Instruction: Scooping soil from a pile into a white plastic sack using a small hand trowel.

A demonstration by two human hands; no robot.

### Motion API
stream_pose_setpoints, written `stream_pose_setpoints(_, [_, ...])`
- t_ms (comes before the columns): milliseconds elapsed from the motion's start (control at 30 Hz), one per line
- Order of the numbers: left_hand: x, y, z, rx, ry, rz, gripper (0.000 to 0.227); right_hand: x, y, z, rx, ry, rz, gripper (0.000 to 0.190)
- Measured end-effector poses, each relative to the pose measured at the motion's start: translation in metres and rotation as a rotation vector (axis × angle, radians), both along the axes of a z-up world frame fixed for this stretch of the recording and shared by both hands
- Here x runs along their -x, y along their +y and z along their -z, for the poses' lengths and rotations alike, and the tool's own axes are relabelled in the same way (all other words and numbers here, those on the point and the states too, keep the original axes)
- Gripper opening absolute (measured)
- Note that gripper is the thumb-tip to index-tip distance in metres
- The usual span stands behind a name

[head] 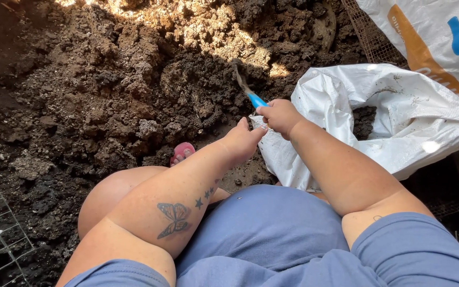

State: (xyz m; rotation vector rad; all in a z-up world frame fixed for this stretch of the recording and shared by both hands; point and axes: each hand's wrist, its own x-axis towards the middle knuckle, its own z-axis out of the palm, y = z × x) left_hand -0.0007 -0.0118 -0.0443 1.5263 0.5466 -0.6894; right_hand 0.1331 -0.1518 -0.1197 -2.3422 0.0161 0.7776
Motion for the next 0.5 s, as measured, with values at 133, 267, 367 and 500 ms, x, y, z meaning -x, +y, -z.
stream_pose_setpoints(133, [-0.001,0.001,0.004,-0.009,-0.021,0.029,0.096,0.008,0.015,-0.015,-0.141,0.029,0.071,0.031])
stream_pose_setpoints(267, [0.0,0.002,0.003,-0.017,-0.03,0.049,0.095,-0.015,0.012,0.014,-0.172,-0.139,-0.039,0.032])
stream_pose_setpoints(367, [-0.003,0.002,0.01,-0.022,-0.038,0.069,0.093,-0.035,0.003,0.035,-0.115,-0.15,-0.021,0.032])
stream_pose_setpoints(500, [-0.003,0.003,0.012,0.0,-0.049,0.056,0.093,-0.026,0.013,0.018,0.063,-0.093,0.077,0.033])
